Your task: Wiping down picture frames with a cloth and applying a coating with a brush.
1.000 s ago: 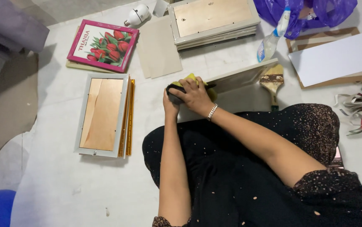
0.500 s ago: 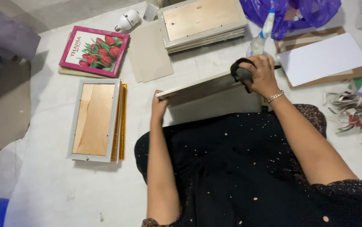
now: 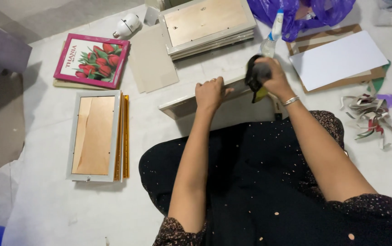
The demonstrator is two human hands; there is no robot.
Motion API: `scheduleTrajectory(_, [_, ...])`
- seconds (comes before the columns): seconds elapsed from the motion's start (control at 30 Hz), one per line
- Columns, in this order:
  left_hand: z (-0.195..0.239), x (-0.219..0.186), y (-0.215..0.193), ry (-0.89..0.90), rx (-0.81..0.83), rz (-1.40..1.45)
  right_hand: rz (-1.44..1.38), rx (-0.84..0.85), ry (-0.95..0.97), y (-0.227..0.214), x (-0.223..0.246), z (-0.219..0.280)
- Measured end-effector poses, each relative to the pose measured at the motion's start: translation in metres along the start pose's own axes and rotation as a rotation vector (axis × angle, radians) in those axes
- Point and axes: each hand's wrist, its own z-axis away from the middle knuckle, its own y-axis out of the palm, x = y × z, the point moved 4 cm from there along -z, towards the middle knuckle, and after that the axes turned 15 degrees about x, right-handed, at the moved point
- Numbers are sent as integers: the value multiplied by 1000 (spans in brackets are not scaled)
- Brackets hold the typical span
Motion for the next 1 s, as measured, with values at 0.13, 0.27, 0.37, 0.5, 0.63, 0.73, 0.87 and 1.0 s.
scheduleTrajectory(0.13, [1,1,11,-62,-157,-135,-639,-395,469,-4,-64,22])
scheduleTrajectory(0.27, [7,-7,-6,-52,-142,-119,-1177,-632,503,11,-37,16])
scheduleTrajectory(0.37, [5,-6,-8,-45,-132,-131,-1260,-945,700,54,-34,21])
scheduleTrajectory(0.5, [6,-6,-4,-47,-194,-167,-1279,-565,899,126,-103,31])
scheduleTrajectory(0.63, [8,-10,-15,-48,-198,-142,-773,-163,1229,78,-55,26])
scheduleTrajectory(0.73, [13,-15,-23,-50,-185,-122,-1011,-343,1174,100,-105,40])
scheduleTrajectory(0.87, [3,-1,7,-58,-186,-141,-1463,-458,640,101,-85,26])
scheduleTrajectory(1.0, [15,-10,10,-52,-211,-156,-1361,-439,375,50,-43,41])
